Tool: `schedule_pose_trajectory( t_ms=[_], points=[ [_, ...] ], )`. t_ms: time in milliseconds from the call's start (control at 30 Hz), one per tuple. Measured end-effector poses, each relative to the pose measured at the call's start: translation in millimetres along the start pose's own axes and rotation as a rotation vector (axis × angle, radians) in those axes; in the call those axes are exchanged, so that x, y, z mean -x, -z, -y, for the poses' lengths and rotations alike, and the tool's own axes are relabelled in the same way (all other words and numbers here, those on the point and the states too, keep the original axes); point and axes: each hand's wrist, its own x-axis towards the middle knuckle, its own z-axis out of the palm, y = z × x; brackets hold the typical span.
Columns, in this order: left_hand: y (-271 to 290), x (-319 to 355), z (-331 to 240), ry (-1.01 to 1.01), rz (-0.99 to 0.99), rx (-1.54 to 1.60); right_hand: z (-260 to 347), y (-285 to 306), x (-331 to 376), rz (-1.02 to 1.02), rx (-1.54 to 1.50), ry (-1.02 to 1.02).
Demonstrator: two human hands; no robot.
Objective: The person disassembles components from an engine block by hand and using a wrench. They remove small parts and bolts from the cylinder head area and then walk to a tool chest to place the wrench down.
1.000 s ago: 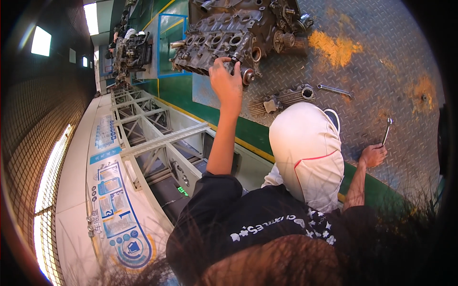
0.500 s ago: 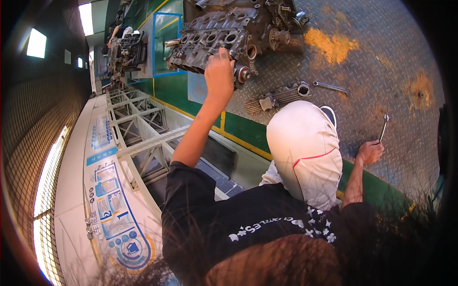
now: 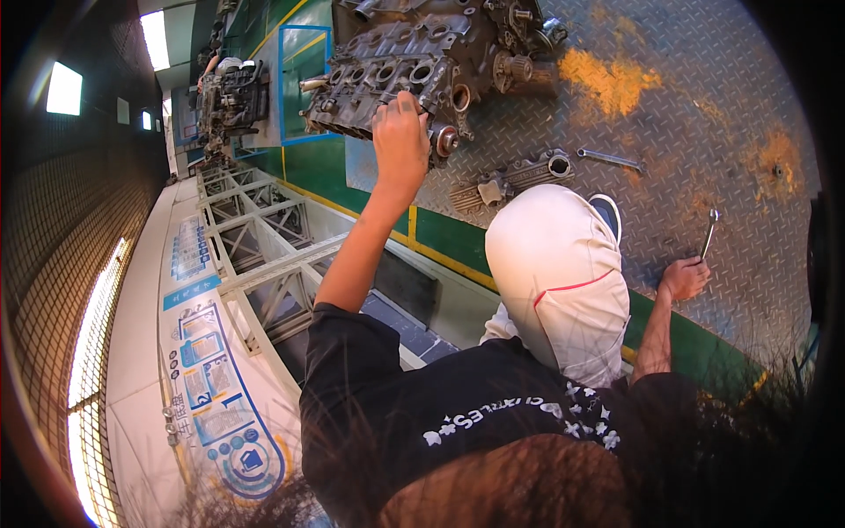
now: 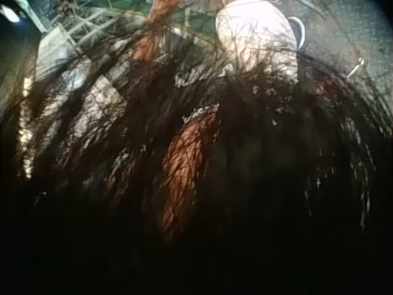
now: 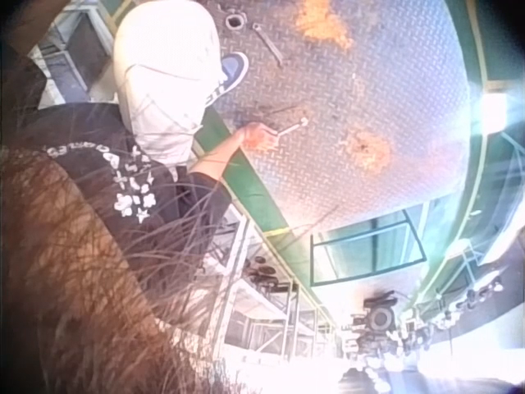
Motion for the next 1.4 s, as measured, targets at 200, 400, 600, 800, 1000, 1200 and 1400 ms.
schedule_pose_trajectory(
  t_ms=[200, 400, 600, 800, 1000, 1200, 1400],
  points=[
    [-5, -1, 0, 0.042, -0.014, 0.048, -1, 0, -1, 0.025, -0.001, -0.013],
    [-2, 0, -5, 0.079, -0.025, 0.018, 1, 2, -2, 0.024, -0.024, -0.016],
    [3, -1, -8, 0.089, 0.000, -0.002, 0, 4, -2, 0.004, -0.015, -0.010],
    [0, -2, -7, 0.085, -0.022, -0.007, -1, -1, 0, 0.002, -0.029, 0.002],
    [0, -9, -8, 0.264, 0.007, 0.104, -3, 2, 2, 0.001, -0.019, -0.002],
    [11, -17, 14, 0.453, 0.076, 0.284, 5, 4, -5, -0.005, -0.052, 0.009],
    [11, 2, -5, 0.278, -0.044, 0.135, -3, 2, 0, -0.007, 0.003, 0.011]
  ],
)
